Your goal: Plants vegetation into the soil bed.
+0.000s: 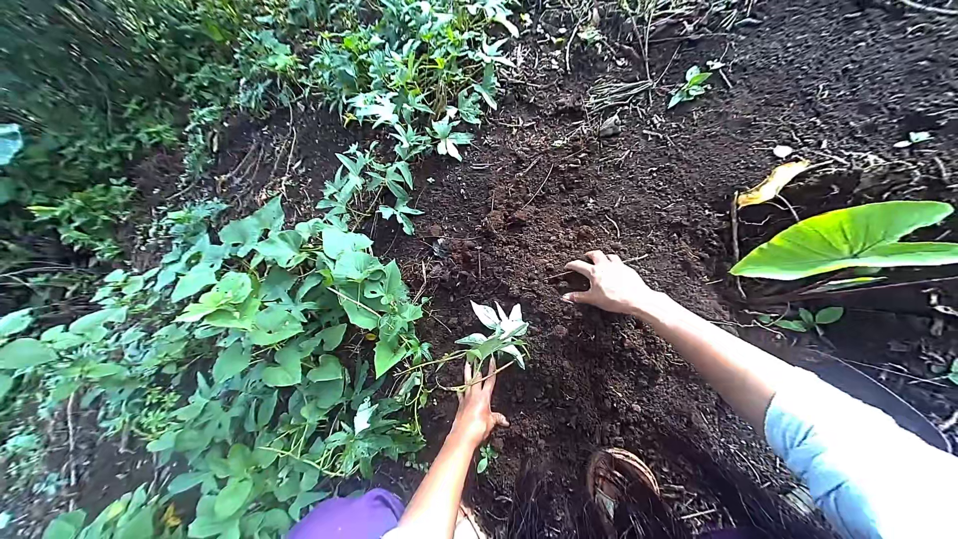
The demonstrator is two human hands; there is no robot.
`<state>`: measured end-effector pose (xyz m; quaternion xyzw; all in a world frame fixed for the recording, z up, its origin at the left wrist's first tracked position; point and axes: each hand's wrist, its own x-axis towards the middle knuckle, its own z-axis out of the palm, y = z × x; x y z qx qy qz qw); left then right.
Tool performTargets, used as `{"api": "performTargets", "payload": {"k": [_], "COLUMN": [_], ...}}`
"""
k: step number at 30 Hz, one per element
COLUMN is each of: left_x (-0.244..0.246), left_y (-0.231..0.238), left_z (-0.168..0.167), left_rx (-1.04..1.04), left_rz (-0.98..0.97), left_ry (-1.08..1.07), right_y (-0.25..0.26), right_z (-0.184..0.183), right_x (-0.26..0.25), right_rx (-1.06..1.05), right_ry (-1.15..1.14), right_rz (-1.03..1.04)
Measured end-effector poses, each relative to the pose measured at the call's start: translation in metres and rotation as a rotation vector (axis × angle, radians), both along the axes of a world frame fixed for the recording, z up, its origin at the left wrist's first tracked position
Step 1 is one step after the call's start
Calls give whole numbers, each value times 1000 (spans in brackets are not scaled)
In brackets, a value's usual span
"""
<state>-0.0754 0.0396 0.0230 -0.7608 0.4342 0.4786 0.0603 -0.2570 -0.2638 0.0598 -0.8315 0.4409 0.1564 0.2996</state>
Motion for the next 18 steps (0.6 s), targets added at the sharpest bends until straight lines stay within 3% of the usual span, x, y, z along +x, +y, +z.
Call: {"api": "performTargets", "payload": {"k": [5, 11, 18], "left_x": [1, 0, 1], "left_y": [1, 0, 1], "left_z": [-2, 0, -1], "left_rx": [-22, -9, -20], "left_rz": [3, 1, 0], "left_ry": [-5, 13, 15], "right_y": [1, -12, -25], "right_z": [-2, 0, -8], "right_x": [10, -14, -27], "right_rx": [-45, 12, -70], "right_ry": [-20, -16, -252], "right_rz": [-9, 30, -72]}}
